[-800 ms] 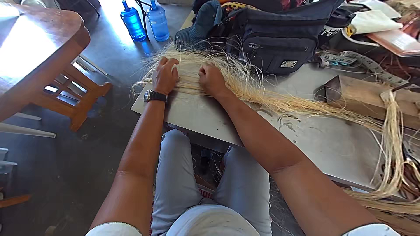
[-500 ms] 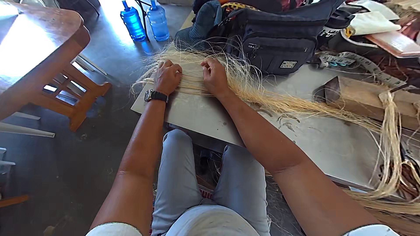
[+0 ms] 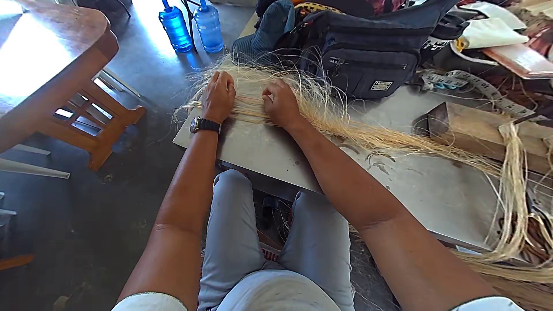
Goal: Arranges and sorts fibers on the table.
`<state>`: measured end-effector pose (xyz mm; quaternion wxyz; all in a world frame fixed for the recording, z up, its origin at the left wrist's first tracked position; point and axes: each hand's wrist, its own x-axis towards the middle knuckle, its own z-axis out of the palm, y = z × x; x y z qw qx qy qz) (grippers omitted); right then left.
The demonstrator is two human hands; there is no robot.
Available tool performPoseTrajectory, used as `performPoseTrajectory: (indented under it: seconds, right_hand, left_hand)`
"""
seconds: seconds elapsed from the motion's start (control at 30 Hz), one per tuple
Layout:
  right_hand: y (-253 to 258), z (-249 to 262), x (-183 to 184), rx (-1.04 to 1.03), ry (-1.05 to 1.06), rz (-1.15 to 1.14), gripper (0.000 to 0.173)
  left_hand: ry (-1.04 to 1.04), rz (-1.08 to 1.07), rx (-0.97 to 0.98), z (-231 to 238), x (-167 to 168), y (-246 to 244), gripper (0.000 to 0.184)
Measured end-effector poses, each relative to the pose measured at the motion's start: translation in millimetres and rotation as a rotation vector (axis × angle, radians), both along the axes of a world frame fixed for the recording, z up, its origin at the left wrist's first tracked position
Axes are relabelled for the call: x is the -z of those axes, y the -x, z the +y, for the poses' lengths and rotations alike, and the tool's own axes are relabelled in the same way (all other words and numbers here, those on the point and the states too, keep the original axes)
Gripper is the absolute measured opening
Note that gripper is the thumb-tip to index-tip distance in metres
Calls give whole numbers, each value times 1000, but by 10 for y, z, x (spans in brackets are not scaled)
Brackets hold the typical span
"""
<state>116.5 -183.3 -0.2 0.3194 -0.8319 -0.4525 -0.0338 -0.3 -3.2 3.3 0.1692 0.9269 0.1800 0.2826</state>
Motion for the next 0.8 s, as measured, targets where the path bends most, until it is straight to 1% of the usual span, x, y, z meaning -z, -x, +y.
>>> performPoseTrajectory:
  seconds: [0.07,0.17,0.23,0.3,0.37,0.47,0.5,0.57,0.63,0.7,0.8]
  right_hand:
    - [-4,-17,-5,12,-46,11,19]
    - [-8,-34,-2,45,-118,-10,20]
    - [-10,-37,-7,67,-155,-21,22]
    - [-9,-29,-3,72,-194,-42,23]
    - [-12,-26,-2,43,-206,-68,26]
    - [-1,-23,13,-60,-90,-77,33]
    - [9,-16,32,-76,-41,-75,32]
    - [31,-4,55,-83,15,-65,23]
    - [29,-4,35,-71,-10,-64,20]
    - [3,-6,33,-63,-61,-44,24]
    - [-29,-21,70,-65,-97,42,28]
  left_hand:
    - [-18,-6,19,32,19,10,26]
    - [-64,157,81,59,65,-6,27]
    - [-89,209,92,53,81,-28,24]
    - [-70,206,95,39,73,-35,19]
    - [-34,175,88,23,49,-32,20]
    - [-5,108,86,15,23,-11,22]
    - [-2,90,85,2,9,-1,24]
    - [8,56,87,-12,-7,14,28]
    - [11,23,80,-8,-17,21,28]
    - [-3,-31,51,3,-11,22,28]
    - [-18,-148,-55,7,-19,37,36]
